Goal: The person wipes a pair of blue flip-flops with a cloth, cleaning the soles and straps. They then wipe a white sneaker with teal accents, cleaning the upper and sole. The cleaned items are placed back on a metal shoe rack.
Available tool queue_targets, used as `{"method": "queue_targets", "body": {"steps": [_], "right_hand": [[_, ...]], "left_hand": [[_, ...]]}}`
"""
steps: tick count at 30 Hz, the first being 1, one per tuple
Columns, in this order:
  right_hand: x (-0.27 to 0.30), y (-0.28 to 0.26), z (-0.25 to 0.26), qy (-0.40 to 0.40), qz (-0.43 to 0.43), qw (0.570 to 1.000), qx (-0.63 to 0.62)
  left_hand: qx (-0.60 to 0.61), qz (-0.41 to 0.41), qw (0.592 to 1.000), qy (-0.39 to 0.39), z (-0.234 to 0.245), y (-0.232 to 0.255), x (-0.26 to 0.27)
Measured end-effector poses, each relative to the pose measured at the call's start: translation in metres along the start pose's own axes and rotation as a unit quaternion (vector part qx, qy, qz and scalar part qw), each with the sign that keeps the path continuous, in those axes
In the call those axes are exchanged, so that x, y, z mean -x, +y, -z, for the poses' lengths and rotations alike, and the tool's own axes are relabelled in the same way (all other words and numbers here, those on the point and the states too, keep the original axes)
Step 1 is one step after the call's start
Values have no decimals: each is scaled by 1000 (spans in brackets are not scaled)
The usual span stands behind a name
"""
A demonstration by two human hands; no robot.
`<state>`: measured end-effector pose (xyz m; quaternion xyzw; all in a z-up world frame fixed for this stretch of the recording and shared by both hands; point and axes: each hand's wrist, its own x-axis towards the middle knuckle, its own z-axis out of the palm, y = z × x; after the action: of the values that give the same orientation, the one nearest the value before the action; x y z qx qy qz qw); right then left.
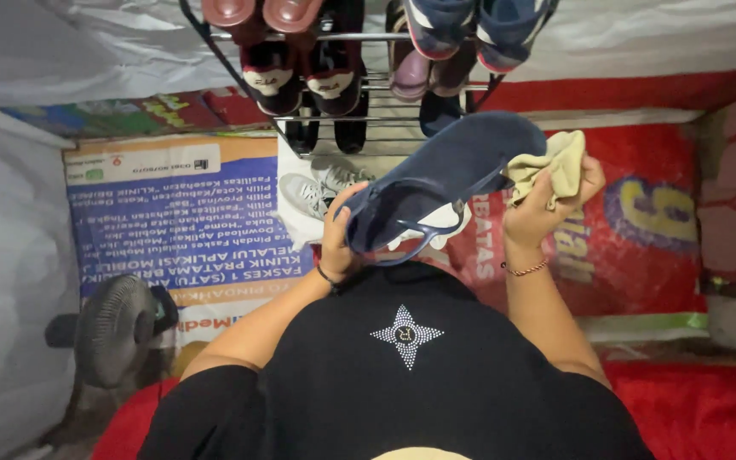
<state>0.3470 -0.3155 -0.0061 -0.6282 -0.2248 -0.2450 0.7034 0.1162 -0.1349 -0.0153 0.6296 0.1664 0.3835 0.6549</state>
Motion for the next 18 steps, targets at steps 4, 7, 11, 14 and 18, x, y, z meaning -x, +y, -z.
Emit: {"method": "queue_targets", "body": {"steps": [4, 7, 11, 14, 18], "right_hand": [[-2, -36, -7, 50, 47, 997, 25], [33, 3, -14, 56, 51, 997, 11], [43, -96, -50, -201, 90, 974, -58], [53, -61, -28, -270, 167, 948, -18], [39, -34, -5, -329, 113, 935, 75]], "left_hand": [[-22, -67, 997, -26, -3, -21, -12], [-101, -153, 982, -39, -3, -43, -11], [-332, -316, 889, -19, -10, -106, 8], [-30, -155, 987, 1, -33, -68, -3], [422, 106, 900, 16, -55, -23, -14]]}}
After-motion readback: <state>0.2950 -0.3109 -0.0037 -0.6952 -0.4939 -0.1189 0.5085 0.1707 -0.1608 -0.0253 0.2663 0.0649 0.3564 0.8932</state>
